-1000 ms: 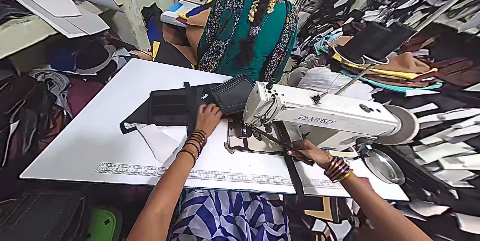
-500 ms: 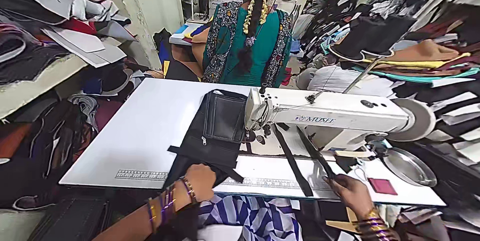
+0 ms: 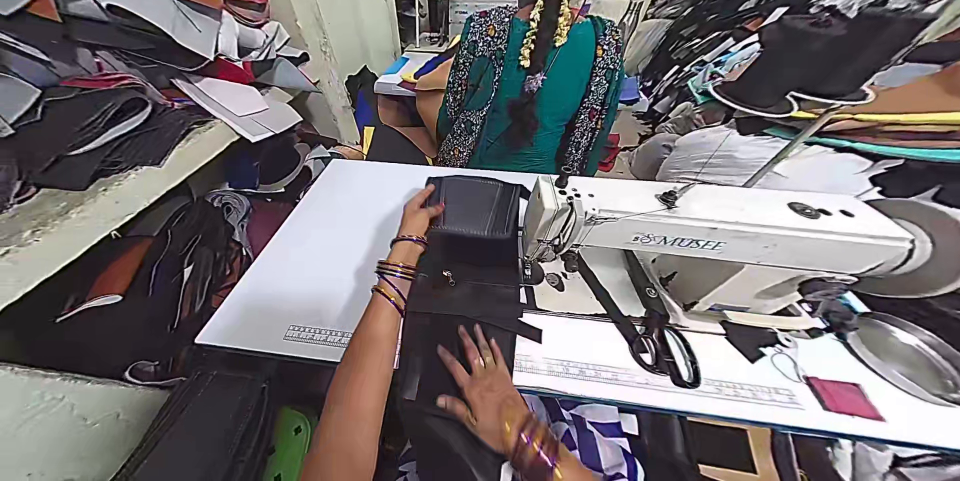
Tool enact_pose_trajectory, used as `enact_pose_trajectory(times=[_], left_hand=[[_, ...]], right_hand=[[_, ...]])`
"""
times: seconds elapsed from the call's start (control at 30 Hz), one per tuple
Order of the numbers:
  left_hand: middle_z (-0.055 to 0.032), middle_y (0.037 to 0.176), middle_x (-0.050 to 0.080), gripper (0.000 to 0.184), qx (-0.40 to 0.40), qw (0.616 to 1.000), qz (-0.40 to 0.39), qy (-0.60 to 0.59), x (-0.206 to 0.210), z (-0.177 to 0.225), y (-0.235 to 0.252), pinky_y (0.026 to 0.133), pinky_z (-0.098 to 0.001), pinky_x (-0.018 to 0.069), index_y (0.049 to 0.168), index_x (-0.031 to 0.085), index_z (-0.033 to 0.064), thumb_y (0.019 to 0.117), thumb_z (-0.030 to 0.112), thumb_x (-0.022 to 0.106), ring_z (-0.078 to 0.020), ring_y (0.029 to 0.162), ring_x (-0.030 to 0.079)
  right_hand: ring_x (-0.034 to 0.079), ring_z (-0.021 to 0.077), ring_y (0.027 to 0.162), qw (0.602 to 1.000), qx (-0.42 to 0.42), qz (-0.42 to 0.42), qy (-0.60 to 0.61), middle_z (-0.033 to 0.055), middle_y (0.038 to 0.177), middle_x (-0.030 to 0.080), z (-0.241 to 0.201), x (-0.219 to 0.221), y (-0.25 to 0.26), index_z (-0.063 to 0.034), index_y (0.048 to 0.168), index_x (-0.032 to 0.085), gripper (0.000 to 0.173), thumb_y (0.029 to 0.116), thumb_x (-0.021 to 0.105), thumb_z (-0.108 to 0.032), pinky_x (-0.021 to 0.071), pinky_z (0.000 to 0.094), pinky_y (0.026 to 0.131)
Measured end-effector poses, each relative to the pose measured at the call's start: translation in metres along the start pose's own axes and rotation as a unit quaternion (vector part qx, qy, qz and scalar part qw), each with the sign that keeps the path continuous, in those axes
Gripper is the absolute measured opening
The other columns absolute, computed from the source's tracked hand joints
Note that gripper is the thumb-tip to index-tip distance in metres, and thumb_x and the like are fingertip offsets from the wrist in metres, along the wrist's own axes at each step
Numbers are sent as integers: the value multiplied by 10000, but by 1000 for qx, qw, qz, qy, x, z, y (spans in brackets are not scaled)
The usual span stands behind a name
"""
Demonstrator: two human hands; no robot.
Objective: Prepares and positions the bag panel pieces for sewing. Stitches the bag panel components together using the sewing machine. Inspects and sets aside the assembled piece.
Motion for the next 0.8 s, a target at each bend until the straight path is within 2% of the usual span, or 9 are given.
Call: enact_pose_trajectory(times=[0.1, 0.17, 0.23, 0.3, 0.4, 0.5, 0.6, 0.73, 0.8], left_hand=[[-185, 1627, 331, 610, 33, 996, 50, -64, -33, 36, -10, 1126, -470, 418, 1590, 296, 32, 1029, 32, 534, -299, 1436, 426], [-136, 1677, 253, 712, 33, 999, 33, -24, -46, 44, -49, 1114, -490, 414, 1637, 202, 103, 1020, 36, 551, -308, 1465, 381], [-122, 1686, 224, 789, 29, 999, 16, -12, -51, 34, -76, 1062, -477, 453, 1641, 187, 123, 979, -4, 597, -294, 1427, 419], [-131, 1680, 240, 824, 14, 999, 22, -22, -53, 9, -102, 1065, -433, 471, 1628, 228, 101, 933, -48, 645, -261, 1400, 470], [-213, 1628, 316, 795, 11, 1000, 21, -15, -52, -28, -143, 1074, -324, 474, 1589, 283, 0, 891, -48, 662, -213, 1375, 503], [-288, 1614, 307, 798, 13, 985, -6, 173, -51, -47, -172, 1188, -408, 349, 1565, 316, -49, 887, 96, 712, -341, 1485, 363], [-307, 1618, 291, 871, -13, 910, 12, 414, -55, -61, -184, 1083, -593, 399, 1578, 327, -15, 924, 405, 721, -508, 1375, 448], [-265, 1594, 358, 1052, -98, 977, 107, 158, -64, -70, -185, 887, -403, 564, 1619, 58, -18, 877, 112, 792, -288, 1123, 670], [-172, 1300, 616, 681, -120, 986, 111, -26, -43, -64, -200, 729, -285, 529, 1553, 296, 9, 954, 0, 620, -140, 873, 635]], right_hand=[[254, 481, 1524, 998, -6, 18, -57, 256, 1626, 335, 26, -5, 59, -142, 1542, 479, 653, 1037, 435, -553, 186, 697, 1197], [454, 378, 1445, 991, -41, 101, 81, 233, 1469, 559, 49, -26, 89, 19, 1349, 639, 468, 1061, 481, -315, 293, 559, 1215], [693, 186, 1038, 896, 22, 239, 373, 191, 1073, 732, 76, -55, 103, 165, 1118, 655, 390, 1077, 359, -85, 525, 318, 946], [667, 107, 664, 767, 121, 231, 587, 74, 865, 702, 88, -68, 98, 60, 1195, 544, 587, 1132, 106, -325, 542, 239, 575], [582, 58, 487, 744, 156, 183, 624, 14, 723, 665, 86, -63, 68, 26, 1162, 576, 293, 1112, 356, -162, 500, 207, 448], [560, 33, 493, 862, 194, 159, 441, -5, 691, 651, 87, -52, 48, 35, 1122, 643, 201, 954, 681, -69, 482, 198, 467], [699, 354, 937, 968, 205, 98, 106, 216, 1022, 732, 83, -54, 40, 27, 1244, 690, 515, 966, 674, -406, 518, 545, 865], [608, 488, 1171, 956, 180, 205, 112, 321, 1201, 653, 76, -41, 27, 76, 1244, 670, 645, 923, 666, -484, 462, 622, 985], [561, 435, 1242, 872, 209, 304, 320, 318, 1300, 600, 76, -36, 18, 85, 1335, 588, 711, 843, 770, -395, 434, 584, 1044]])
Point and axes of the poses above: each hand's wrist, its own y-axis towards the middle knuckle, its own x-axis out of the palm, z = x × y, the point moved 6 cm from there along y, towards the middle knuckle
